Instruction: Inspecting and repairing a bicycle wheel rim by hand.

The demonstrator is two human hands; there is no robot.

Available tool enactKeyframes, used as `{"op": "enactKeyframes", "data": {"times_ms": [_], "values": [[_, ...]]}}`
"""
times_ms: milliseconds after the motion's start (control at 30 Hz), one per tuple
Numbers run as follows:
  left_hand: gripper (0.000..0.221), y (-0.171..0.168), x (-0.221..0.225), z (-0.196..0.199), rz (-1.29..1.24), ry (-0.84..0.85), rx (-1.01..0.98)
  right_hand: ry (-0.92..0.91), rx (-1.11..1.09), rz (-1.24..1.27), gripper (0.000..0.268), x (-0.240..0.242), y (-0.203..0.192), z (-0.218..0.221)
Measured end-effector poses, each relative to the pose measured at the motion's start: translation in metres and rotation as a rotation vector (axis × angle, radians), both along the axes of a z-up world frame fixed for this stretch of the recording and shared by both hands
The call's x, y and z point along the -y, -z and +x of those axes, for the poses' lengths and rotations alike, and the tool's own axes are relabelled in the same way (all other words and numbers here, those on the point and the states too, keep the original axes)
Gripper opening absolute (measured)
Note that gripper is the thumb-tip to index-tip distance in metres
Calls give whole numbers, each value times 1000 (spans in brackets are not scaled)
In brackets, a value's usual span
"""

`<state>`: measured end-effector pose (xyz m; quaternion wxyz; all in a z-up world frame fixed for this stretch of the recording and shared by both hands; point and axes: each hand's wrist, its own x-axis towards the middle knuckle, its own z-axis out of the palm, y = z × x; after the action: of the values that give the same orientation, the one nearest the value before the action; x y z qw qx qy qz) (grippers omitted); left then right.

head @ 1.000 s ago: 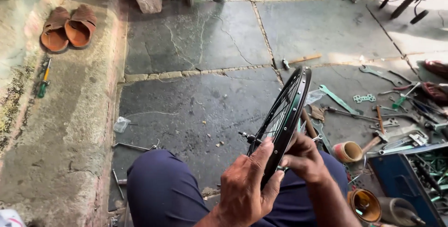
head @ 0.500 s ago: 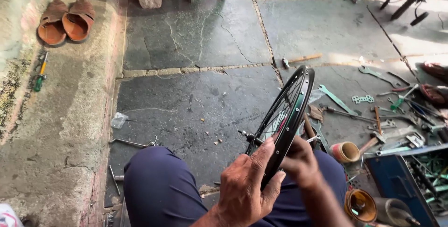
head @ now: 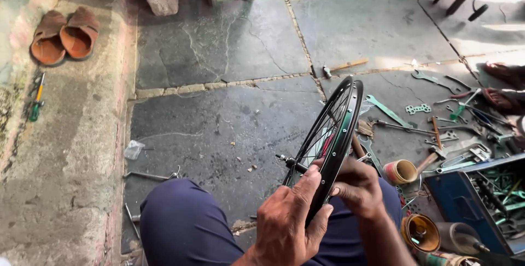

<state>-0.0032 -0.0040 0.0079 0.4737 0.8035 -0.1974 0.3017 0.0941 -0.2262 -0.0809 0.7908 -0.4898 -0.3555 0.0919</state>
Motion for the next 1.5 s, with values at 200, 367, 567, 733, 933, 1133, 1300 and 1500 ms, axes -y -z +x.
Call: {"op": "enactKeyframes", "data": {"times_ms": [200,367,567,733,933,1133,1300,1500], "values": [[60,1,-1,4,17,-23,9,-37,-309,-260,42,-23,-18,-2],[58,-1,-3,4,29,-26,14,817,623,-573,44,-54,-43,-12],[56,3,-2,10,64,-56,38,163,104,-579,45,-64,-38,1],[51,3,-1,9,120,-92,-17,644,448,-464,32,-59,34,-3],[37,9,3,6,98,-139,-22,-86,-413,-314,55,-11,21,31],[38,21,-1,13,115,-141,-45,-314,-496,-257,44,-45,-12,13],[41,28,2,10,160,-150,-8,887,247,-496,29,-81,3,-17],[51,126,-18,2,393,-43,10,649,497,-227,19,-68,-25,-15]]}}
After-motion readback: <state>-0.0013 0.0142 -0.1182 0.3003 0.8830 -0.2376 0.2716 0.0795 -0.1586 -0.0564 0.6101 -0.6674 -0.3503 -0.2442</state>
